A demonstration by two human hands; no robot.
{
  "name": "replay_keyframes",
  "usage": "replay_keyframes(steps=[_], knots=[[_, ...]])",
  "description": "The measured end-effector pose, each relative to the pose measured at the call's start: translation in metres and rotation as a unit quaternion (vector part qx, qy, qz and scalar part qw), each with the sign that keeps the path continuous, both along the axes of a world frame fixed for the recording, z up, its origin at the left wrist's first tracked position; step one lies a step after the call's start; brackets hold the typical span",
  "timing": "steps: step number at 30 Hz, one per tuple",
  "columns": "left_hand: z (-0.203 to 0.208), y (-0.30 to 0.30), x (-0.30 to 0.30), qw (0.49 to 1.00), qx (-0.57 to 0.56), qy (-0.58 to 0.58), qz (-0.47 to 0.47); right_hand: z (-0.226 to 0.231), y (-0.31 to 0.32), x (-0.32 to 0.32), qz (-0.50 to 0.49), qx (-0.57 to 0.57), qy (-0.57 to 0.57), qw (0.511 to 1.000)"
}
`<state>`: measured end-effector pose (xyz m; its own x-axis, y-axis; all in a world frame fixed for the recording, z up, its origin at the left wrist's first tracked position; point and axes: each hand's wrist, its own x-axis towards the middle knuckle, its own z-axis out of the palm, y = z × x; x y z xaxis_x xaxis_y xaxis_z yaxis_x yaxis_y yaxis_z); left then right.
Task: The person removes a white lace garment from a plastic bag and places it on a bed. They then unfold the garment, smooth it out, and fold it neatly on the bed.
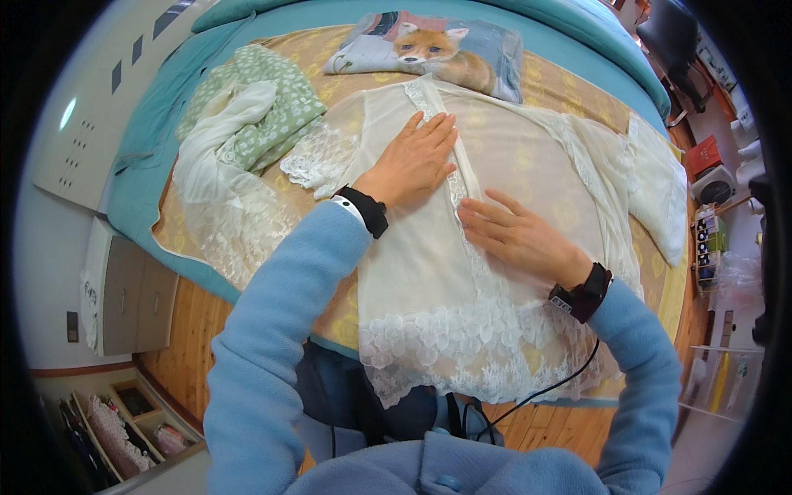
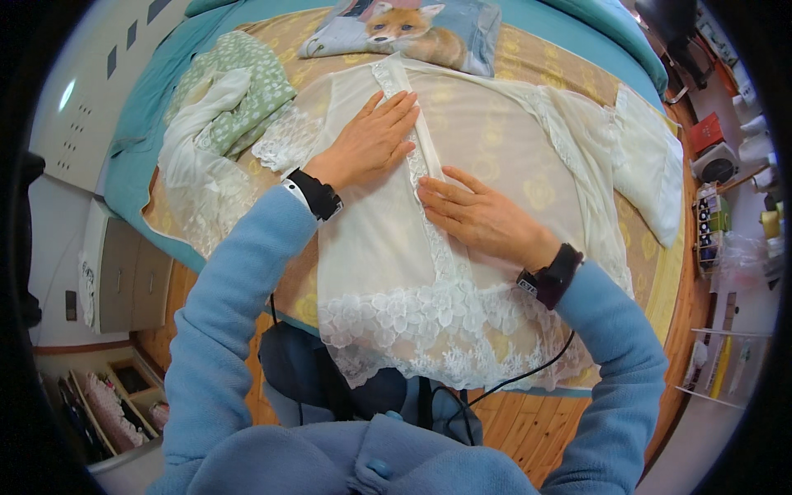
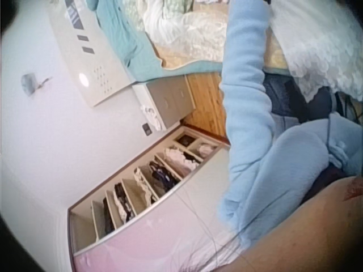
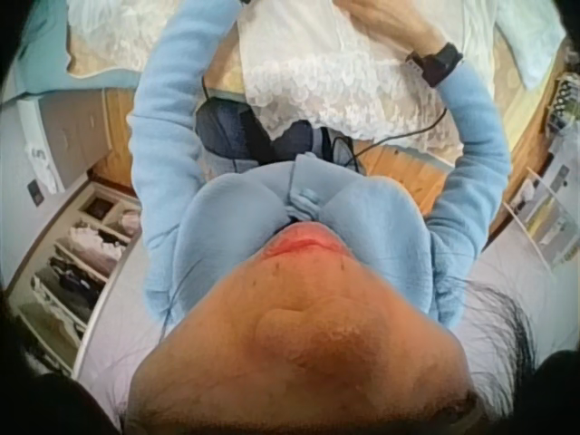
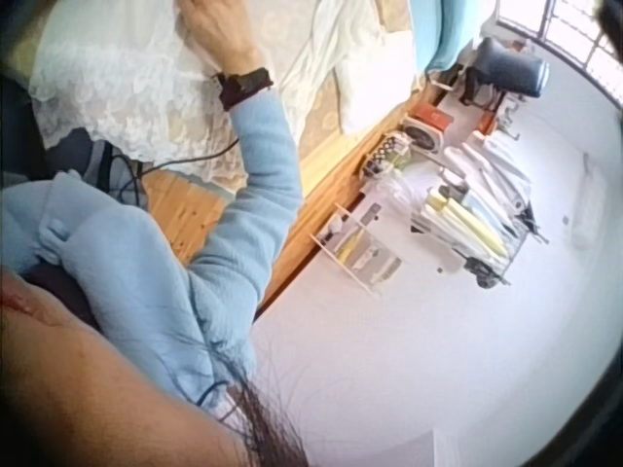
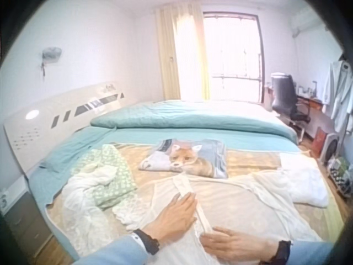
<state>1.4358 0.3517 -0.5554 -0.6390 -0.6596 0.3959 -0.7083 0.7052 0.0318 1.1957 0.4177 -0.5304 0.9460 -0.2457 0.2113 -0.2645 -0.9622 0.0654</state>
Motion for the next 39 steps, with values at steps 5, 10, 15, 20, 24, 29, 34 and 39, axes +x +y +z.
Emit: replay_keyframes(steps=[5,10,15,20,24,29,34,39], knots=[[-0.009,0.001,0.013,0.998,0.052,0.010,0.020,-0.004,-0.001,0.000,-0.009,0.054,-0.013,0.998],[-0.011,-0.002,0.028,0.998,0.051,0.013,0.041,-0.006,-0.003,-0.001,-0.009,0.085,-0.010,0.996],[-0.020,-0.014,0.032,0.997,0.047,0.021,0.062,-0.002,-0.001,0.001,-0.016,0.089,-0.003,0.996],[-0.018,-0.007,0.029,0.996,0.033,0.029,0.084,-0.001,-0.001,0.000,-0.010,0.123,0.027,0.992],[-0.004,0.025,0.009,0.998,0.035,-0.018,-0.038,-0.004,-0.002,0.000,-0.009,0.105,0.039,0.994],[-0.003,0.068,0.005,0.991,0.090,-0.073,-0.060,-0.008,-0.002,-0.004,-0.013,0.095,0.030,0.995],[-0.009,0.048,0.032,0.995,0.062,-0.077,0.030,-0.011,0.000,-0.006,-0.015,0.079,0.045,0.996],[-0.006,0.056,0.033,0.985,0.101,-0.099,0.098,-0.001,0.004,-0.011,-0.014,0.019,0.105,0.994]])
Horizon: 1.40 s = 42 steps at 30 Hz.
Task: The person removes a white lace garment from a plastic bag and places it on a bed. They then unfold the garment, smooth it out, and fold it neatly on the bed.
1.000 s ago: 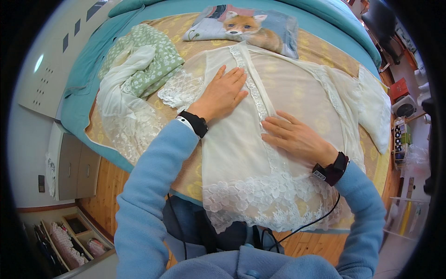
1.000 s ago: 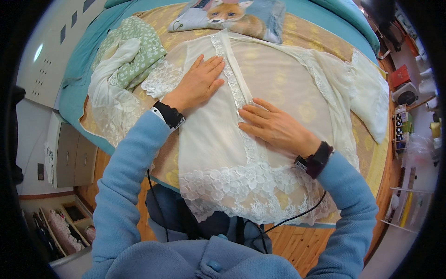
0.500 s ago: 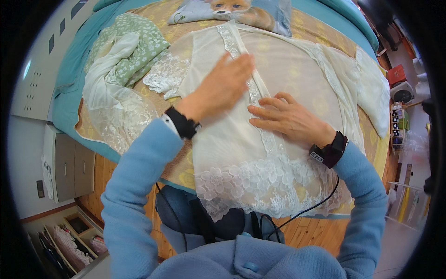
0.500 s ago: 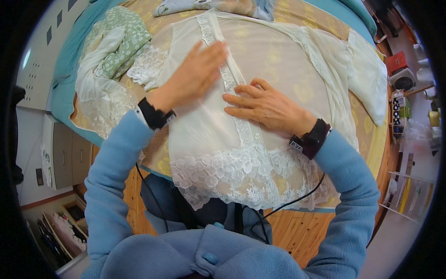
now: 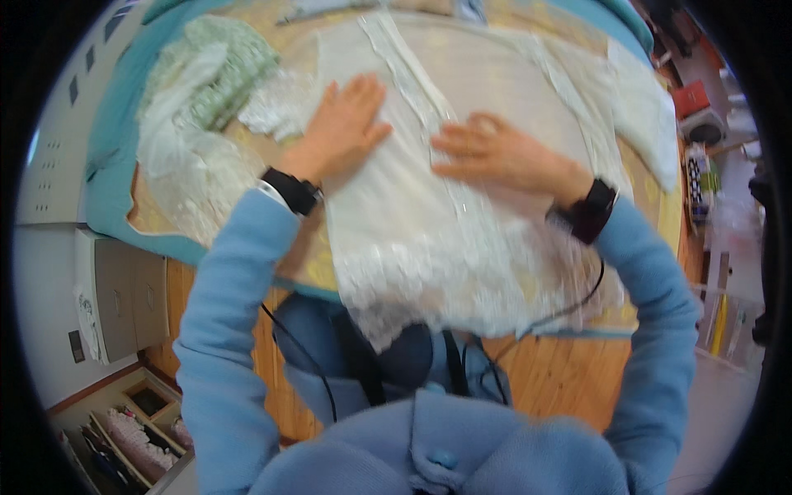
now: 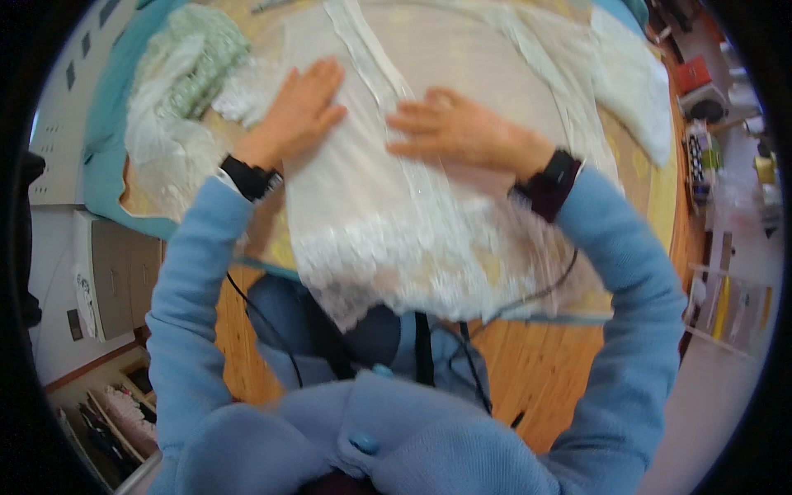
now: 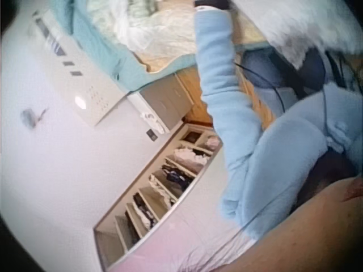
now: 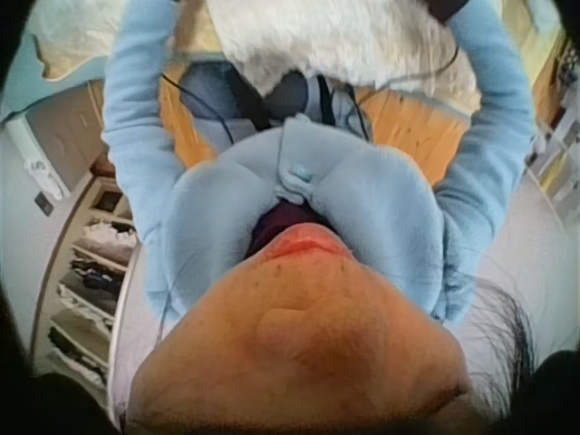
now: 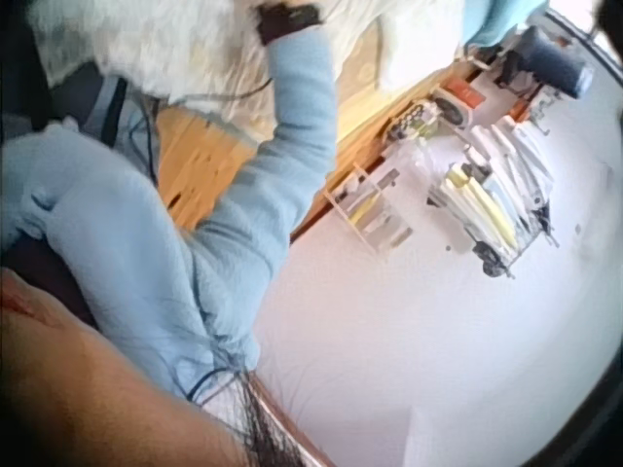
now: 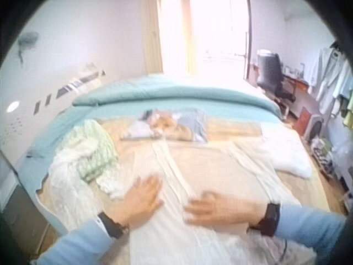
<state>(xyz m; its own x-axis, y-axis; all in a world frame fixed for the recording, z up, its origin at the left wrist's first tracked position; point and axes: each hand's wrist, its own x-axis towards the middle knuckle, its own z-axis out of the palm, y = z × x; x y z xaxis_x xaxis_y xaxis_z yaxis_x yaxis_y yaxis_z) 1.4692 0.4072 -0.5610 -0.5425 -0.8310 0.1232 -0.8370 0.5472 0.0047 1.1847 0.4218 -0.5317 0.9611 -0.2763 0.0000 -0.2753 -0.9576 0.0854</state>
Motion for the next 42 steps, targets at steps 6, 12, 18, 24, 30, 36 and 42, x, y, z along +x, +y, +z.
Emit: replay_keyframes(steps=[6,12,18,24,30,36,42], knots=[[0.024,0.115,0.009,0.966,-0.023,0.257,0.029,0.055,0.071,-0.070,-0.192,0.102,-0.153,0.964],[0.004,0.263,0.012,0.793,0.176,0.451,0.371,0.038,0.196,-0.104,-0.516,0.455,-0.305,0.658],[-0.046,0.298,-0.009,0.808,0.188,0.458,0.320,0.003,0.237,-0.082,-0.523,0.523,-0.390,0.549],[-0.040,0.308,-0.023,0.490,0.345,0.754,0.270,-0.029,0.235,-0.060,-0.534,0.400,-0.364,0.650],[-0.029,0.321,-0.018,0.453,0.355,0.775,0.260,-0.031,0.252,-0.065,-0.524,0.475,-0.384,0.594],[-0.042,0.324,-0.007,0.521,0.373,0.718,0.273,-0.036,0.257,-0.059,-0.564,0.443,-0.332,0.612],[-0.025,0.318,-0.004,0.734,0.349,0.445,0.377,-0.026,0.250,-0.088,-0.507,0.468,-0.240,0.683]])
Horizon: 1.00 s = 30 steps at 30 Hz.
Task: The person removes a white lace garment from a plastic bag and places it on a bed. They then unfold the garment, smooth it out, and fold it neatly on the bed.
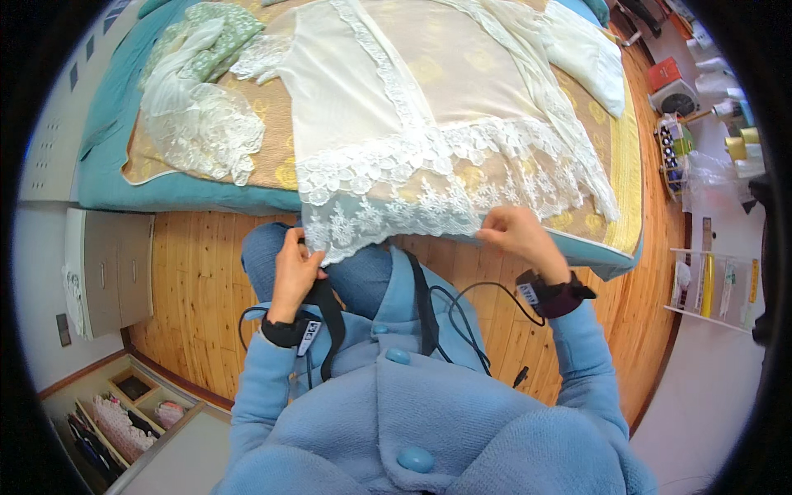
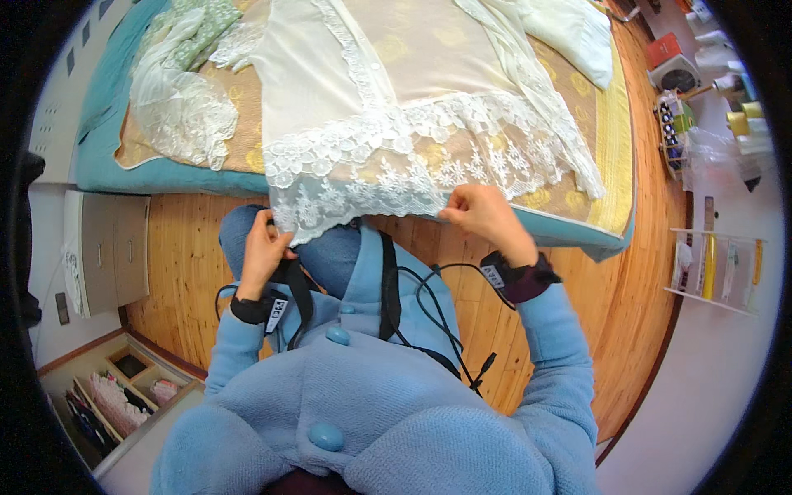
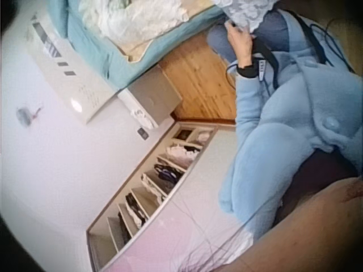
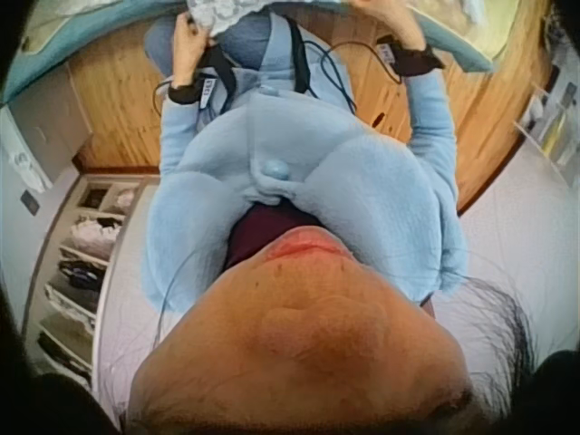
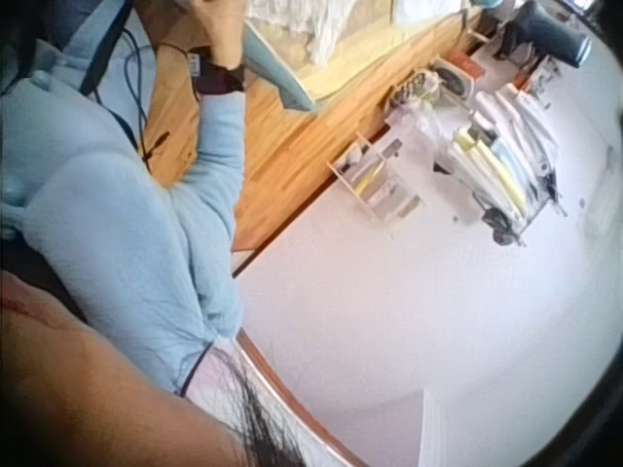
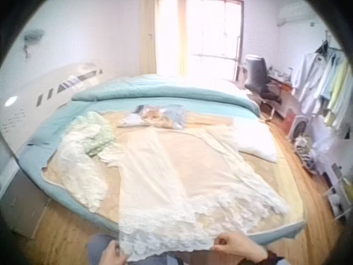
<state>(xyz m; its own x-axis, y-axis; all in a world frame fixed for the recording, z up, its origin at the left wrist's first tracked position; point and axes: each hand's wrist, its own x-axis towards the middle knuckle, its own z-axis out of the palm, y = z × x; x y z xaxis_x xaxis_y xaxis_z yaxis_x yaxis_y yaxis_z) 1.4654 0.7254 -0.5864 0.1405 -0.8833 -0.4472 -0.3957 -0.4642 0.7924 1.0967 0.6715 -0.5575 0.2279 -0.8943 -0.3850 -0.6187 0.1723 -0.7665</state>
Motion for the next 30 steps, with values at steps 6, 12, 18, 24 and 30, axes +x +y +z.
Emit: replay_keyframes(steps=[6,12,18,24,30], knots=[[0.046,-0.030,-0.036,0.856,-0.352,-0.340,-0.168,0.037,-0.011,-0.115,-0.298,-0.123,-0.013,0.947],[0.026,-0.041,-0.141,0.743,-0.514,-0.200,-0.380,0.018,-0.016,-0.167,-0.349,-0.227,0.048,0.908],[-0.014,-0.043,-0.168,0.720,-0.562,-0.255,-0.317,0.032,0.013,-0.124,-0.257,-0.199,0.092,0.941],[-0.034,-0.051,-0.163,0.718,-0.541,-0.292,-0.327,0.007,0.007,-0.070,-0.329,-0.012,0.034,0.944],[-0.022,-0.050,-0.159,0.734,-0.541,-0.210,-0.353,0.008,0.007,-0.102,-0.352,-0.141,-0.056,0.924]])
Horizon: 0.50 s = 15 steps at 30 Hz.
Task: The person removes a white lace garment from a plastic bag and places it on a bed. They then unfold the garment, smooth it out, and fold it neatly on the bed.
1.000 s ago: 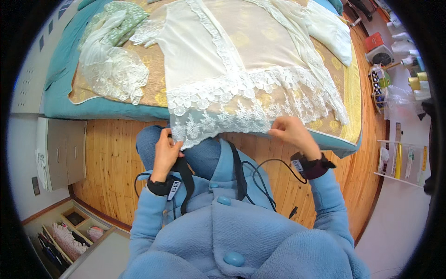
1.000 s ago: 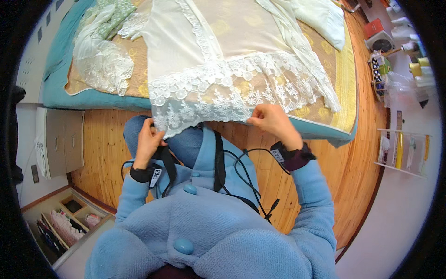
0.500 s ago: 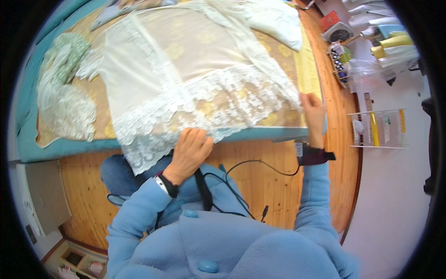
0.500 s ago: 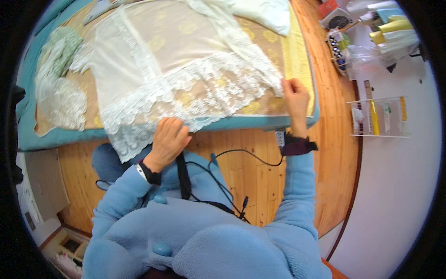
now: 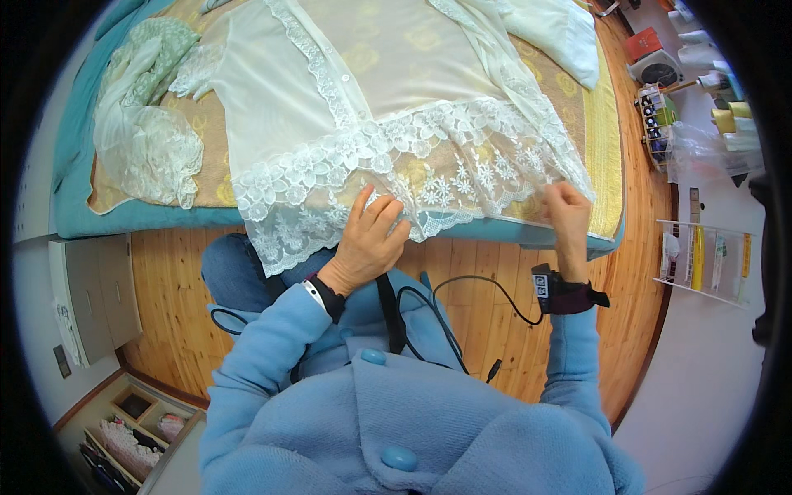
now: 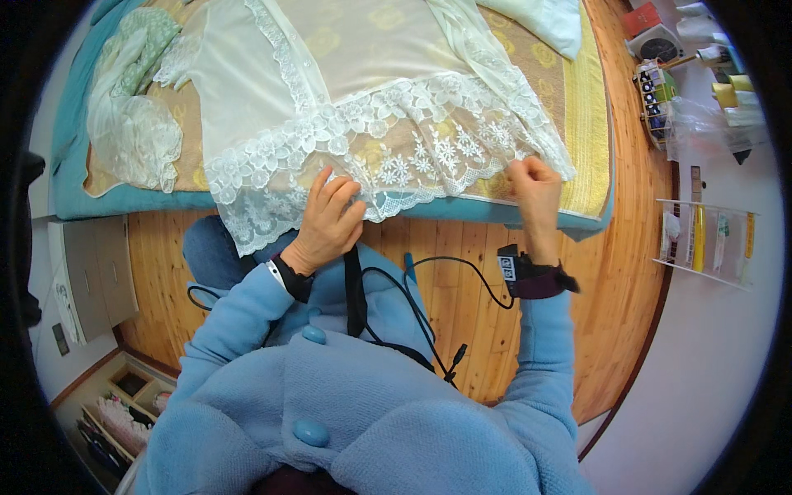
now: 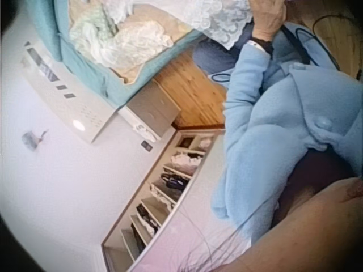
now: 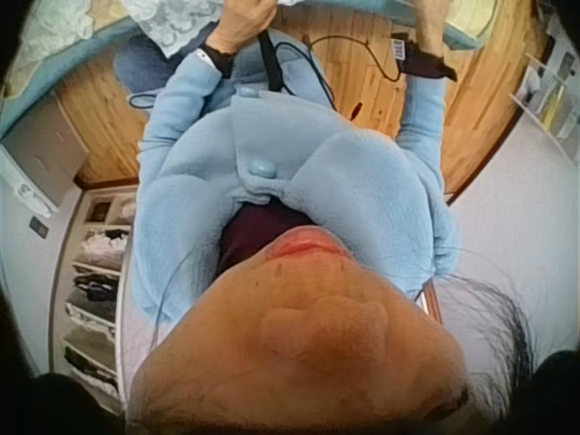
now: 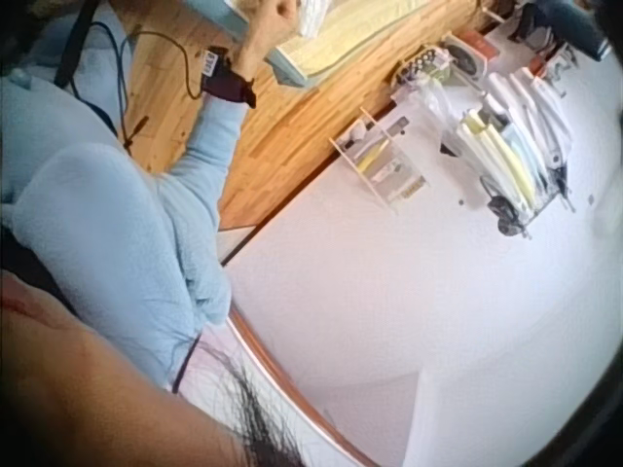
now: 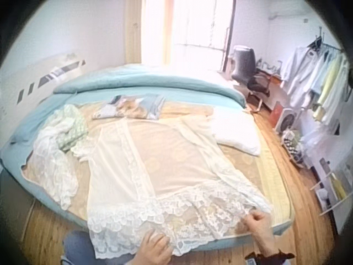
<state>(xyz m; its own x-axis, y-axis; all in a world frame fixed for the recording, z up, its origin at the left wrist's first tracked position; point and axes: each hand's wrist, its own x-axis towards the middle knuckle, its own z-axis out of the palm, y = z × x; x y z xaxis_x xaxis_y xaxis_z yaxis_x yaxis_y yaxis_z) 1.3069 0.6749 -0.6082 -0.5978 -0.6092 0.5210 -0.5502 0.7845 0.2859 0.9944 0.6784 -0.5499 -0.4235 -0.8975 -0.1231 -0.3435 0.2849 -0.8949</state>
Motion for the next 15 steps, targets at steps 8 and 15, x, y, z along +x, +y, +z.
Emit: replay_keyframes(steps=[8,15], knots=[[0.002,-0.001,0.004,0.996,0.043,0.082,-0.013,-0.003,0.010,0.021,0.018,0.207,-0.041,0.977],[-0.003,-0.001,0.003,0.997,0.011,0.073,-0.025,-0.026,0.011,0.034,-0.011,0.066,-0.190,0.979]])
